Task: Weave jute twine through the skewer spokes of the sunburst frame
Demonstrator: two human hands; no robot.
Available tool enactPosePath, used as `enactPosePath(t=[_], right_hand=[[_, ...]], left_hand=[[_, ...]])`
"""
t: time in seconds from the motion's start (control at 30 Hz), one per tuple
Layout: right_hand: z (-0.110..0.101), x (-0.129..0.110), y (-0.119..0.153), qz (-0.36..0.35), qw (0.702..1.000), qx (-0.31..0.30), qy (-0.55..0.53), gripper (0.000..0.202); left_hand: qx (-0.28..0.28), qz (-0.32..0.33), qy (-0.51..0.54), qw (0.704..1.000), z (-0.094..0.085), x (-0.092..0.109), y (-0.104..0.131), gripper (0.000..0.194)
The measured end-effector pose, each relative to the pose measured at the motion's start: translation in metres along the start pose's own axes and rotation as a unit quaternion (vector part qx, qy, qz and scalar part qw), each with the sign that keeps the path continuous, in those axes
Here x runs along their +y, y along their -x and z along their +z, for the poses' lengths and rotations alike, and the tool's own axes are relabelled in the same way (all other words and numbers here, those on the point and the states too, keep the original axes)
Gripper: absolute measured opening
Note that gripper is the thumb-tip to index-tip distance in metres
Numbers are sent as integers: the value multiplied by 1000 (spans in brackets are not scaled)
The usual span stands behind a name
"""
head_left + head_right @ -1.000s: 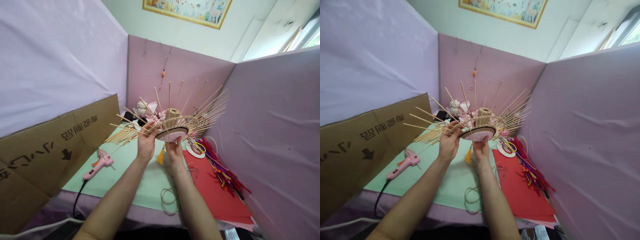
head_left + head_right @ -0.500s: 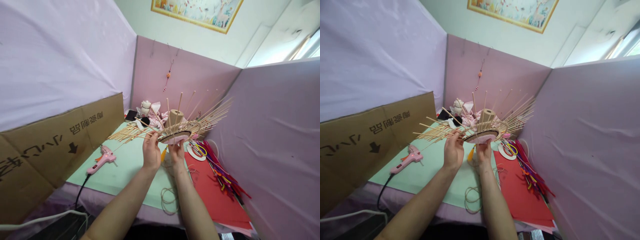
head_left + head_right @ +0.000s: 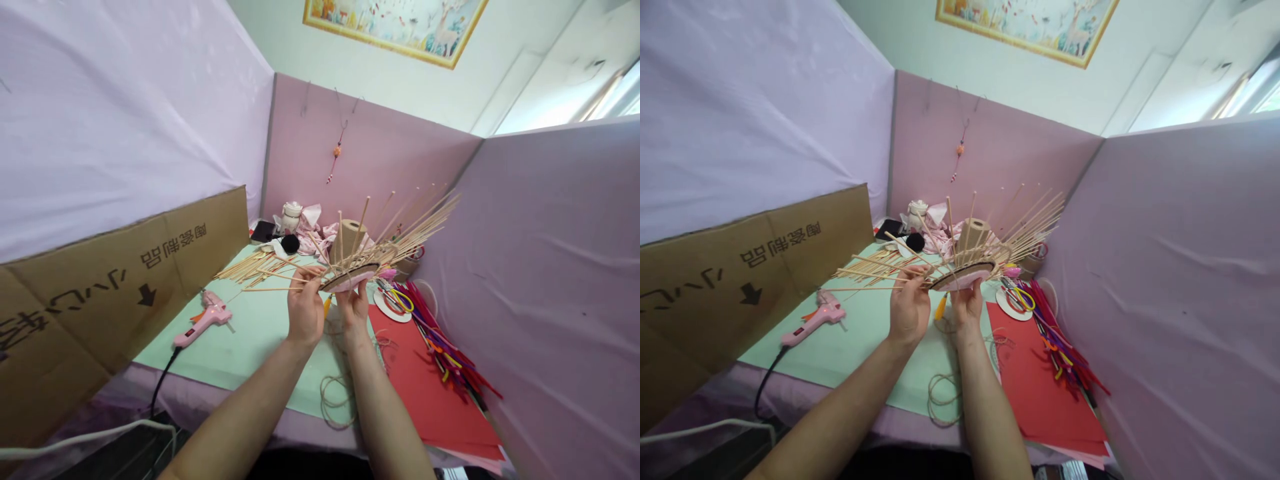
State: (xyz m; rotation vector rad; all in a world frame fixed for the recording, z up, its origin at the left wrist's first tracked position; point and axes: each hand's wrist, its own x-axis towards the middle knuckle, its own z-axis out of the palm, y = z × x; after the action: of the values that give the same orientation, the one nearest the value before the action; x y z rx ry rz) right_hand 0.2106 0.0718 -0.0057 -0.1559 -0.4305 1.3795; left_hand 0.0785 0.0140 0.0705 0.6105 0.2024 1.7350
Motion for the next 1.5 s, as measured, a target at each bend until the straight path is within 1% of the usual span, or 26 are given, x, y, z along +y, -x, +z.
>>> enactPosePath(t=[0.13,0.3,0.43,0.5,0.57,0.63,0.67,0.73,0.8,0.87,0.9,0.93,0.97,1.0,1.03,1.07,1.1,1.13,1.17,1.23,1.27,1.3,1.33,1.37,1.4,1.5], right_hand=[[2,1,-1,8,1000,23,-18,30],[5,1,1,18,999,30,-23,29],[7,0,4,3,999,34,-36,26],[8,-1,5,-7,999,31,-34,26],[7,-3,5,-13,999,35,-29,26],[5,-5,5,-17,999,42,-26,27],[4,-6,5,-17,999,43,-27,27],[1,-8,4,-14,999,34,-31,28],[-1,-9,5,-7,999,24,-33,28],[-3,-9,5,-3,999,28,-38,28],[-3,-9,5,-4,999,33,-44,29],[-4,-9,5,-3,998,38,-53,29],[-4,-9,5,-1,997,43,-62,30],[-5,-9,5,6,996,50,-69,31],[-5,-9,4,13,996,56,-73,32],[-6,-9,4,18,995,61,-76,33],[-6,-9,4,20,995,63,-77,33],[-7,-9,4,17,995,64,-77,32],[-7,-8,4,12,995,63,-76,31],[-7,-8,4,5,996,60,-64,29],[-7,-7,4,6,997,59,-55,30],[-7,-7,4,6,997,58,-47,30],[-7,-7,4,6,997,58,-42,30],[-7,-7,3,3,997,59,-42,30],[-7,-7,3,0,997,64,-45,29],[-8,-9,2,-7,994,84,-63,27]], left_hand=[[-12,5,3,1000,-2,-4,1,10],[-19,11,1,1000,-3,-6,1,10],[-18,29,-52,998,-7,-7,2,13],[-26,45,-102,993,-12,-9,4,24],[-57,57,-160,984,-21,-9,9,42],[-91,62,-241,964,-33,-4,16,60],[-103,62,-290,949,-42,1,21,65],[-107,60,-403,907,-62,18,30,67],[-102,68,-516,848,-86,44,36,61],[-70,97,-626,771,-111,76,37,42],[-47,118,-675,727,-123,94,35,33],[-30,125,-723,679,-134,110,32,28],[-17,106,-777,620,-144,125,28,27],[0,76,-829,553,-153,138,24,30],[23,38,-871,490,-162,147,20,37],[29,-1,-897,441,-169,154,17,43],[25,-28,-913,407,-175,158,13,47],[13,-45,-921,386,-181,159,10,50],[-6,-51,-925,377,-186,158,6,51],[-36,-41,-925,375,-194,153,0,48],[-43,-38,-924,379,-196,151,-3,46],[-45,-39,-920,388,-197,149,-5,45],[-45,-43,-911,407,-197,148,-6,44],[-46,-45,-898,435,-194,149,-6,45],[-49,-45,-879,472,-190,151,-5,46],[-72,-27,-794,603,-169,163,9,47]])
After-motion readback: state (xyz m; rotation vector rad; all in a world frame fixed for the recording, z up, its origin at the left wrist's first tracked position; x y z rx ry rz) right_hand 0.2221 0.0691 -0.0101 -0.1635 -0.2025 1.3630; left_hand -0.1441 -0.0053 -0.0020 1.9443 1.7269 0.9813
